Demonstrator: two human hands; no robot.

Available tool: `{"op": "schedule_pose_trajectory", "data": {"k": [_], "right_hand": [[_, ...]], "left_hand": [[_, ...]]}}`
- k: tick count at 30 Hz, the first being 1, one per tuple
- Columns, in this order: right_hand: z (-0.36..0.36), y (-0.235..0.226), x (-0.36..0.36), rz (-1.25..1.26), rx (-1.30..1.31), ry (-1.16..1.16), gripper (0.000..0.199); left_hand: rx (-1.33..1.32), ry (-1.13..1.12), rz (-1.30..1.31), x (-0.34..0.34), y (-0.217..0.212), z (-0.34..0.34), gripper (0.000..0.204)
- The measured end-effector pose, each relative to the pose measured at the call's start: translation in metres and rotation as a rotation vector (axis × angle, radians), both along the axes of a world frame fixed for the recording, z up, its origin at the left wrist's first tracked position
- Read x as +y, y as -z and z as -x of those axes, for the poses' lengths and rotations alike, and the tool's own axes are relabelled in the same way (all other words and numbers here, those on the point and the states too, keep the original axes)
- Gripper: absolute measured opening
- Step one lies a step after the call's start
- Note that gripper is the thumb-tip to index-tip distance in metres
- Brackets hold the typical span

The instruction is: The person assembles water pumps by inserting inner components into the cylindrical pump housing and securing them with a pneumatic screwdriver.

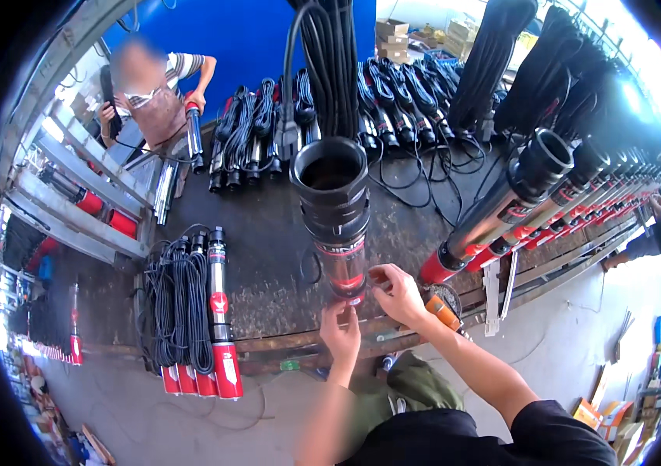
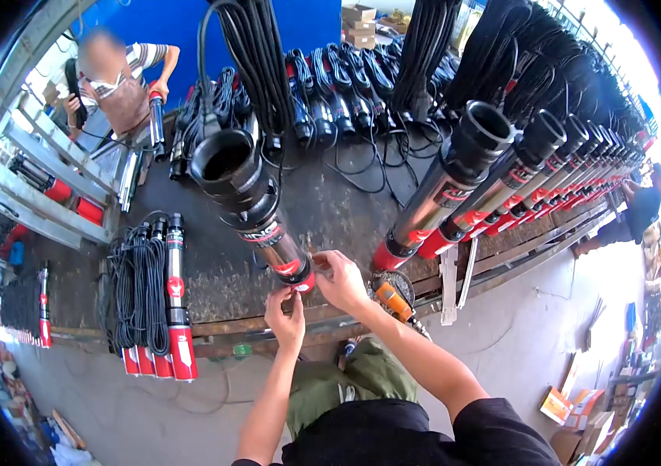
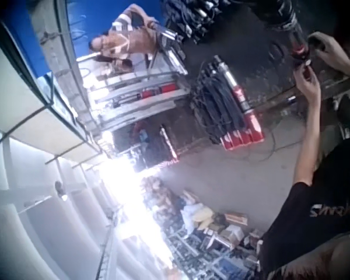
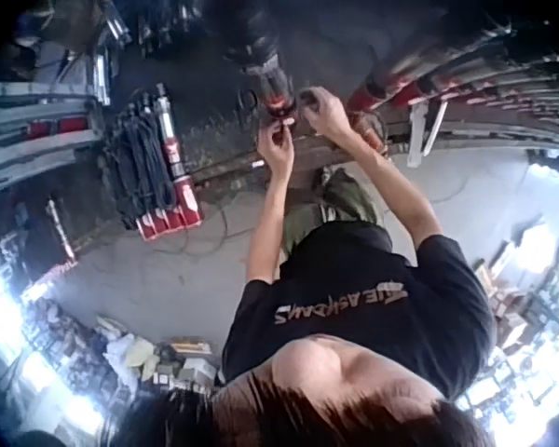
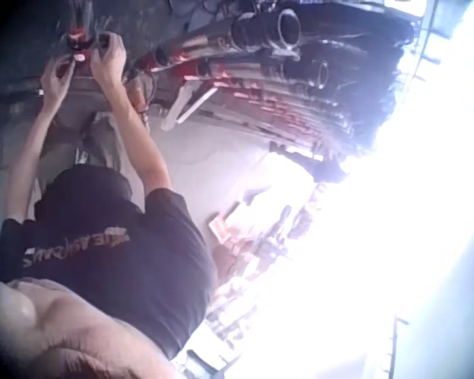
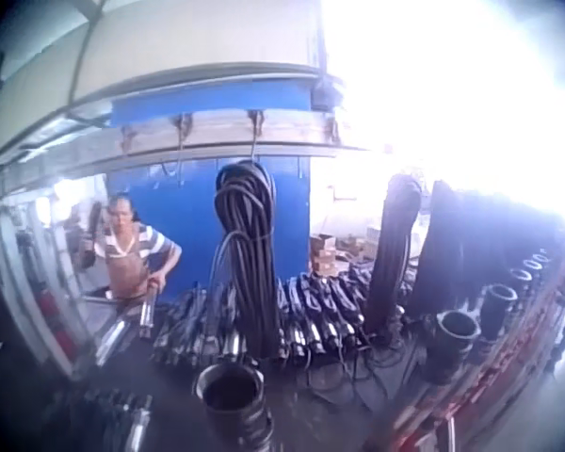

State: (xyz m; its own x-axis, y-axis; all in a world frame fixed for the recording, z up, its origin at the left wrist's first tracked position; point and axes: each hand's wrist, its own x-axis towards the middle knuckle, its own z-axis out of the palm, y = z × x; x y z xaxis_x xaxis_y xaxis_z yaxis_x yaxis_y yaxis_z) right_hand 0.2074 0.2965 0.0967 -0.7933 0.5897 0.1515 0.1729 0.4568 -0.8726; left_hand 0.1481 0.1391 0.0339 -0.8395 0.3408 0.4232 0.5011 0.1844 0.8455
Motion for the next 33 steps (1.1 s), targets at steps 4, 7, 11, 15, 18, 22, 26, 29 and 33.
{"op": "schedule_pose_trajectory", "data": {"k": [4,7,11,15,18,22,26,29,33], "right_hand": [[-0.015,0.029,-0.017,0.091,-0.081,0.073,0.031],[-0.034,0.063,-0.033,-0.013,-0.136,0.066,0.045],[-0.025,0.084,-0.052,-0.287,-0.127,0.015,0.086],[0.008,0.119,-0.062,-0.359,-0.039,0.179,0.095],[0.020,0.145,-0.061,-0.431,0.045,0.318,0.083],[0.023,0.150,-0.069,-0.484,0.049,0.326,0.079],[0.019,0.156,-0.070,-0.500,0.031,0.314,0.079],[0.018,0.158,-0.063,-0.533,0.082,0.301,0.080],[0.014,0.161,-0.066,-0.547,0.116,0.267,0.081]], "left_hand": [[0.127,0.078,0.065,-0.007,0.008,0.017,0.016],[0.336,0.183,0.089,-0.011,0.011,0.033,0.016],[0.521,0.311,0.068,-0.009,0.012,0.051,0.014],[0.621,0.400,0.041,-0.002,0.010,0.055,0.011],[0.688,0.464,0.033,0.002,0.016,0.058,0.011],[0.853,0.547,0.056,-0.005,0.023,0.067,0.018],[1.039,0.654,0.081,-0.013,0.031,0.074,0.023],[1.150,0.710,0.038,-0.019,0.034,0.078,0.020],[1.143,0.728,0.060,-0.035,0.037,0.074,0.019]]}}
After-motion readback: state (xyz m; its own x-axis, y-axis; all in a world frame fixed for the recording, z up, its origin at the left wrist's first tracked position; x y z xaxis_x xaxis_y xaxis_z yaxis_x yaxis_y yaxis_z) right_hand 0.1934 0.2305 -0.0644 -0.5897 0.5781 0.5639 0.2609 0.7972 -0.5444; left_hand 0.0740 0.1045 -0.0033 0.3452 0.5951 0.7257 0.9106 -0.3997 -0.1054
